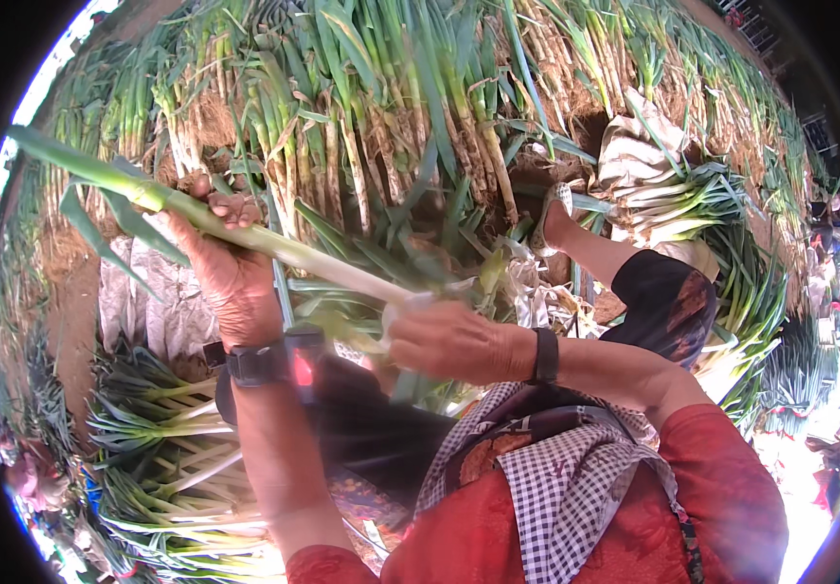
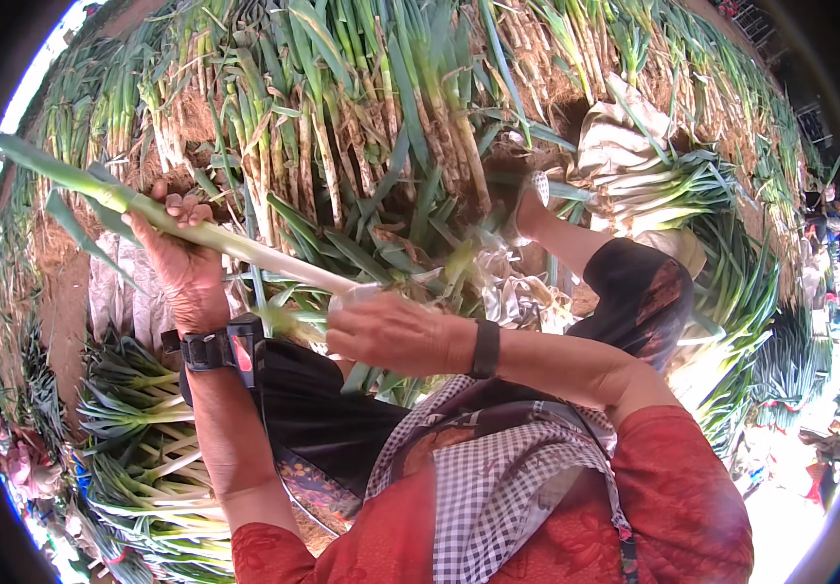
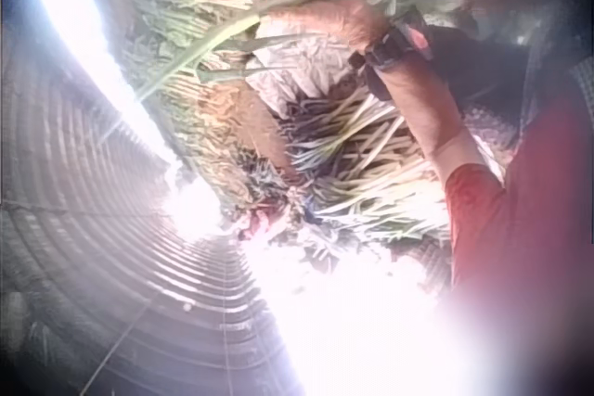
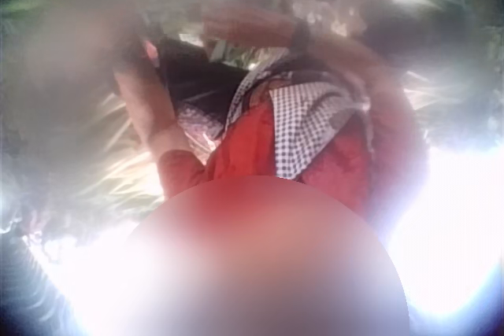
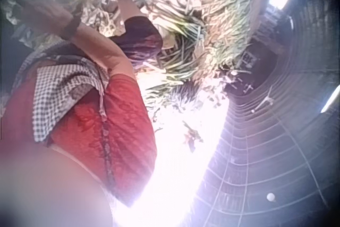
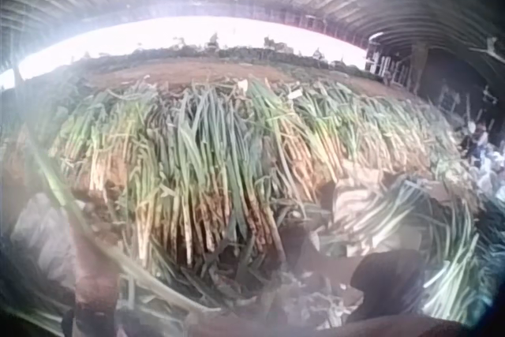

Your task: Cleaning and preparing leeks by stripping outer leaves in an agricultural setting.

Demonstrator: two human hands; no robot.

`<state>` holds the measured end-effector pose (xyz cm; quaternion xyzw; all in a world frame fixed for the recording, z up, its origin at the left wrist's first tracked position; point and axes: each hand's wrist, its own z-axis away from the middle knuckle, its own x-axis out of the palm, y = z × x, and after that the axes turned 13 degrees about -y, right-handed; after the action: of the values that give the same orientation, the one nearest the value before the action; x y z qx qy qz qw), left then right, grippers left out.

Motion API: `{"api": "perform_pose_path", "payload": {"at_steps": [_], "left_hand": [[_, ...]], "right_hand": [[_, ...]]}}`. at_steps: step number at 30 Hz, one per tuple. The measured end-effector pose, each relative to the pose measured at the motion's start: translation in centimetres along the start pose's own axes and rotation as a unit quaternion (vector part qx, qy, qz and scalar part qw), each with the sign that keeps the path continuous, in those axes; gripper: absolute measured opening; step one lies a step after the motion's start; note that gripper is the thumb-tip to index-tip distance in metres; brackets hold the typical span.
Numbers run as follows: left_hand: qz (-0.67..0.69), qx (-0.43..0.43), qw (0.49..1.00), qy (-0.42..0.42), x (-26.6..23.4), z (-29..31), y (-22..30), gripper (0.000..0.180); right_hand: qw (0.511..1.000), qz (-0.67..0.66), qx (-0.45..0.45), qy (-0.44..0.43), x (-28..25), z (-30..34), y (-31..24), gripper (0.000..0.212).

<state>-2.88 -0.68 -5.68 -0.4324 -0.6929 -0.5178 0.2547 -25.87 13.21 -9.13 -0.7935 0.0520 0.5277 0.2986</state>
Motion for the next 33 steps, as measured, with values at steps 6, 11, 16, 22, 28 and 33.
{"api": "perform_pose_path", "payload": {"at_steps": [6, 11, 16, 22, 28, 33], "left_hand": [[-0.012, 0.035, 0.999, 0.012, 0.3, 0.2, 0.3, 0.049], [-0.140, 0.101, 0.984, 0.034, 1.4, 0.0, 2.7, 0.055], [-0.180, 0.072, 0.980, 0.046, 0.4, 0.5, 3.2, 0.071], [-0.141, 0.108, 0.984, -0.031, -0.5, 0.5, 5.5, 0.063], [-0.164, 0.102, 0.981, 0.007, -1.7, 0.5, 6.4, 0.073], [-0.149, 0.090, 0.985, 0.006, -3.3, 0.2, 6.6, 0.073]], "right_hand": [[0.993, -0.016, 0.025, 0.114, -3.4, -0.9, 0.7, 0.016], [0.984, -0.091, 0.153, 0.007, 0.9, 4.1, 3.0, 0.017], [0.904, 0.010, 0.352, -0.243, 8.5, 12.2, 8.6, 0.041], [0.871, -0.171, 0.457, -0.056, 11.6, 22.2, 9.5, 0.037], [0.889, -0.034, 0.384, -0.246, 6.1, 15.0, 11.2, 0.025], [0.971, -0.023, 0.217, 0.098, -1.8, 2.8, 6.9, 0.017]]}}
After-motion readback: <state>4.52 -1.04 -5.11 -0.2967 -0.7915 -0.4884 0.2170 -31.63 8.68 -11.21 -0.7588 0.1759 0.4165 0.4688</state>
